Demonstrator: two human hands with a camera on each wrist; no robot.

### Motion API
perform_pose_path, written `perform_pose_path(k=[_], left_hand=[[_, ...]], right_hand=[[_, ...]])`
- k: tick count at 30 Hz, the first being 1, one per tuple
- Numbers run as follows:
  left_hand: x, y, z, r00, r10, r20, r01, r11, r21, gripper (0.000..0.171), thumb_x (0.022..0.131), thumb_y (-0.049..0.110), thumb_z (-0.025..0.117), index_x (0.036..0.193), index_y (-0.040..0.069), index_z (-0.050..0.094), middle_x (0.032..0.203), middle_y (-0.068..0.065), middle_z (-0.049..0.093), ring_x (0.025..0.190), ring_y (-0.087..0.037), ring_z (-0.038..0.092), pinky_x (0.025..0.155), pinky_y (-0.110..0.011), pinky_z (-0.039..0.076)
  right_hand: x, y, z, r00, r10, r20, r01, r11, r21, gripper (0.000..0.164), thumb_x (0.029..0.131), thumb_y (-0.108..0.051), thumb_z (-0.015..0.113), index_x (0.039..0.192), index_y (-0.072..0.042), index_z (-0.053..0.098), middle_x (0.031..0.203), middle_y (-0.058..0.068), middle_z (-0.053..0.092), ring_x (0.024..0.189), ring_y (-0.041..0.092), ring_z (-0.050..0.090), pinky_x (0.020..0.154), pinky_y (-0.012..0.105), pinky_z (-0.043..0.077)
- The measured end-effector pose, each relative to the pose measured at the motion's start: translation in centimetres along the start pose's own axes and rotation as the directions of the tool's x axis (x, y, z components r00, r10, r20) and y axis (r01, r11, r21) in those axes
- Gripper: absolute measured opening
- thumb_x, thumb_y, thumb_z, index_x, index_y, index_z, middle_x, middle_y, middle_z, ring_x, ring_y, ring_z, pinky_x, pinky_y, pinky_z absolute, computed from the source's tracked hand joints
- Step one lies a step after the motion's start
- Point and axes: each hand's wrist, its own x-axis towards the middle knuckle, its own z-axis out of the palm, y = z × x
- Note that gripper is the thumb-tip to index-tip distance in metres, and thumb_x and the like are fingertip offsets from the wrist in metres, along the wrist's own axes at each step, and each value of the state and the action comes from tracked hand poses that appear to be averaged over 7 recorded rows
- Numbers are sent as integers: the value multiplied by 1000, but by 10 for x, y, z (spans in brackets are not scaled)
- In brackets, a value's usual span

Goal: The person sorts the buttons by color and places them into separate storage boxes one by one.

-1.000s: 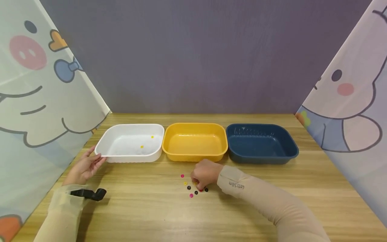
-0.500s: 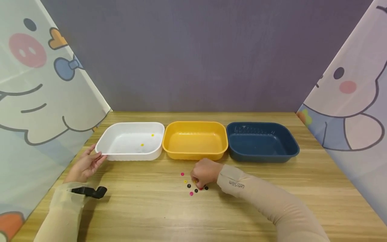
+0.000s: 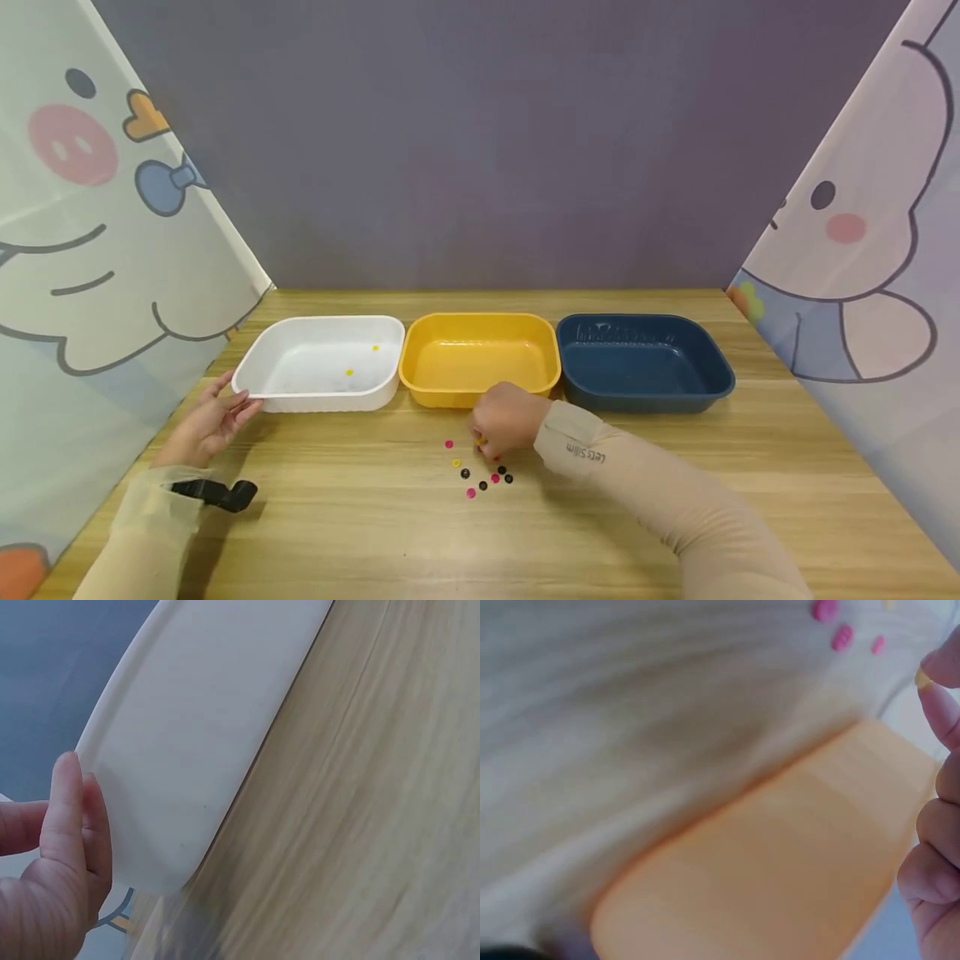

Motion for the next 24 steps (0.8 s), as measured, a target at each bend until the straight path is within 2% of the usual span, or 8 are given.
perform_pose_path(k=[5,11,18,24], left_hand=[[0,0,1,1000,14,-2,-15,1000,-10,80,99,-6,38,154,32,-6,90,-8,55,73,-14,66,76,-17,58],[0,-1,5,998,44,-41,-44,999,2,73,99,-7,39,153,28,4,98,-6,49,73,-12,63,76,-15,58],[-1,0,7,997,50,-51,-51,999,-17,75,100,-7,35,154,27,-4,87,-7,54,69,-13,65,71,-15,58],[-4,-1,6,998,43,-50,-44,999,-18,77,100,-6,36,154,27,-6,86,-9,55,68,-14,64,70,-15,59]], right_hand=[[0,4,-13,999,23,-31,-22,999,45,35,72,-9,65,55,-20,36,51,-11,26,46,4,24,44,17,15],[3,8,-17,996,-12,-87,12,1000,-11,36,68,-9,65,56,-21,33,53,-11,24,49,4,21,45,17,13],[11,9,-18,997,-7,-76,6,1000,-10,35,70,-10,66,55,-21,36,51,-11,29,47,4,25,43,16,16],[18,7,-18,997,-14,-79,11,999,-36,34,71,-12,67,55,-20,38,51,-11,30,47,4,27,43,15,18]])
